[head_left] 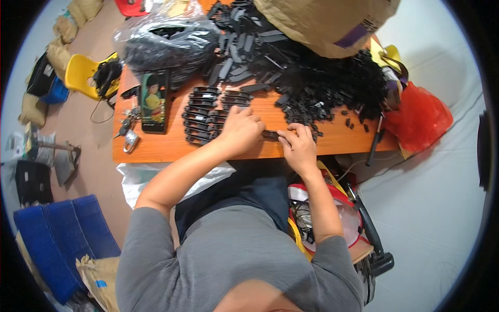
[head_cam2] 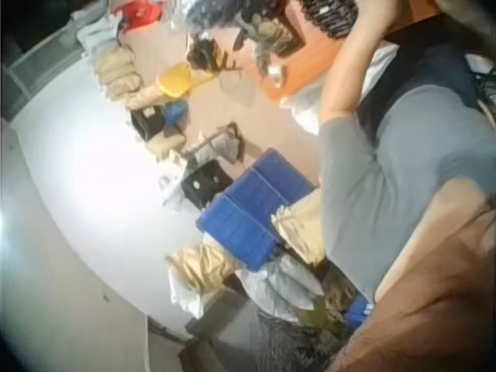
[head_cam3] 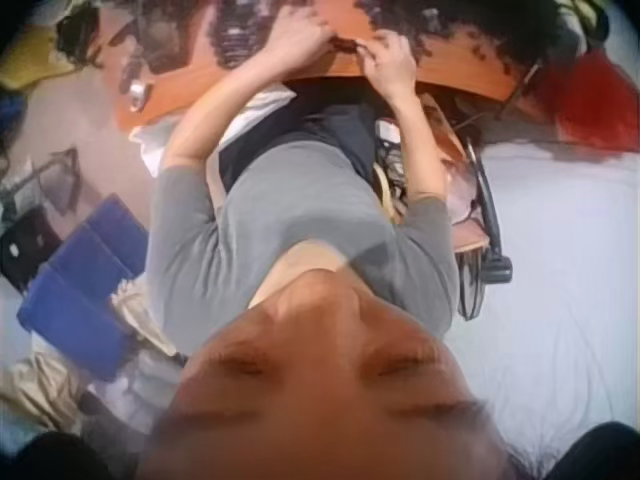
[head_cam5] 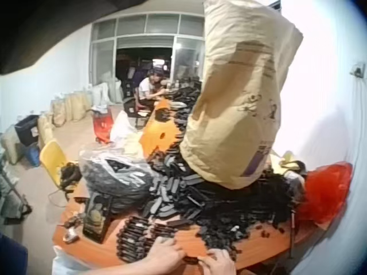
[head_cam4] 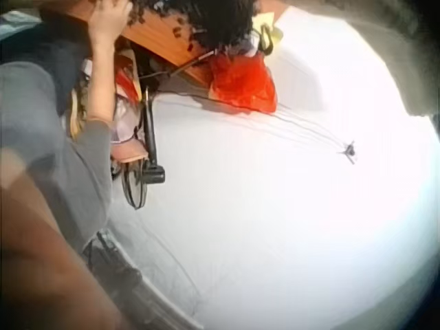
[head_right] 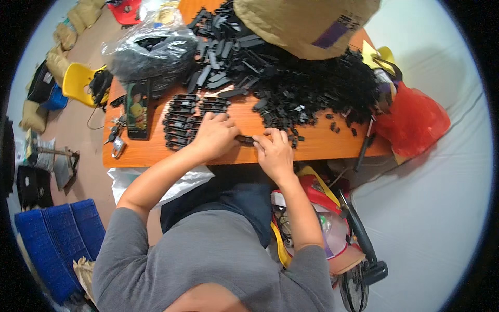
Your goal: The person assembles small black plastic parts by hand at a table.
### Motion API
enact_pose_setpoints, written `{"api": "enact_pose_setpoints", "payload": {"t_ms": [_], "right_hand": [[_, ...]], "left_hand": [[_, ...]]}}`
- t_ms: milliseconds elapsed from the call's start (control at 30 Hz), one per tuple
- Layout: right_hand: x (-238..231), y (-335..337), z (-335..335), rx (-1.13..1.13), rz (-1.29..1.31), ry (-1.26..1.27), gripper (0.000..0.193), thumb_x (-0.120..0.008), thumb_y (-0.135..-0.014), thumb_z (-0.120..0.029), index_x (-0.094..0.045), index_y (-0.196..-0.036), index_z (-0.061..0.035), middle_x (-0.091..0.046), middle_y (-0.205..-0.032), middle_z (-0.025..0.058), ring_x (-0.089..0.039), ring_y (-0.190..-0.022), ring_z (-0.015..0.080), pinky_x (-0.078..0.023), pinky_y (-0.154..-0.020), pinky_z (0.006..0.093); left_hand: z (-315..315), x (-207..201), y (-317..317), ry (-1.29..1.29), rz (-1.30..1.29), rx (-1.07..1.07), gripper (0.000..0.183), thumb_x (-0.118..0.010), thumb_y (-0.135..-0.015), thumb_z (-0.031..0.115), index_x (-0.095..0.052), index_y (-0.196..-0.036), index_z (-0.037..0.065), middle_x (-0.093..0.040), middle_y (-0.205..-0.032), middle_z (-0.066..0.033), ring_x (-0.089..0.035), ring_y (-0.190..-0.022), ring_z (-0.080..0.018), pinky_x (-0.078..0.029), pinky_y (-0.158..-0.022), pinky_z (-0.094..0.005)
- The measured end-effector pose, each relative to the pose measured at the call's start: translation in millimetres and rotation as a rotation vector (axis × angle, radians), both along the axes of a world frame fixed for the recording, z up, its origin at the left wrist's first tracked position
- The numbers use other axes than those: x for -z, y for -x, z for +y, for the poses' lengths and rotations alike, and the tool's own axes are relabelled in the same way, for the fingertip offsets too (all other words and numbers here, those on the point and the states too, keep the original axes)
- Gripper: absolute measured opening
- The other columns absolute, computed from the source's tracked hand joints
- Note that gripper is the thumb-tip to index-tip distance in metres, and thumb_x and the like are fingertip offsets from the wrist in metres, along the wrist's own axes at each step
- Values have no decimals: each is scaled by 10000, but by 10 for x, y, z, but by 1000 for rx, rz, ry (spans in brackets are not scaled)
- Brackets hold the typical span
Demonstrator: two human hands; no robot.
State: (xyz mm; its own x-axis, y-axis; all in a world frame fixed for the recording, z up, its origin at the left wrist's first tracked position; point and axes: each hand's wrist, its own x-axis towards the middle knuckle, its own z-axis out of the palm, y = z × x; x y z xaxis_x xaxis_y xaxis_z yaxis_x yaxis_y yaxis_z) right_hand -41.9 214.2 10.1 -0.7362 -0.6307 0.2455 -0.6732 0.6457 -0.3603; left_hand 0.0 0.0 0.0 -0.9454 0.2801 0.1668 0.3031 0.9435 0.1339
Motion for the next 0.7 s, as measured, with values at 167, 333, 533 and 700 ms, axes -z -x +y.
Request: {"api": "enact_pose_setpoints", "payload": {"t_ms": [167, 333, 533, 700], "right_hand": [[62, 143, 186, 258, 60, 241, 117, -697, -815, -122, -719, -930, -107, -633, -937, 69, -603, -921, 283, -505, -763, 400], [59, 398, -94, 325, 116, 91, 132, -725, -800, -221, -708, -873, -112, -638, -927, 63, -604, -930, 281, -521, -779, 404], [-104, 556, -515, 405, 82, -177, 300, -771, -766, -291, -680, -925, -54, -613, -996, 129, -608, -966, 314, -546, -774, 410], [-20, 638, -612, 470, 105, -245, 241, -728, -790, -215, -661, -925, -28, -611, -995, 134, -611, -977, 318, -566, -740, 404]], "left_hand": [[-148, -313, 129, -118, -53, -146, 335, -757, -745, 412, -728, -961, 158, -657, -975, -23, -574, -992, -229, -399, -844, -407], [-285, -119, 680, 29, 242, -352, 210, -730, -776, 300, -715, -930, 159, -643, -923, -17, -582, -943, -223, -398, -800, -391], [-281, -190, 697, 2, 289, -307, 104, -704, -758, 234, -693, -823, 154, -640, -860, 19, -582, -894, -208, -384, -764, -386], [-370, -147, 713, -10, 266, -354, 123, -711, -755, 258, -694, -825, 159, -640, -878, 15, -579, -910, -216, -383, -771, -398]]}}
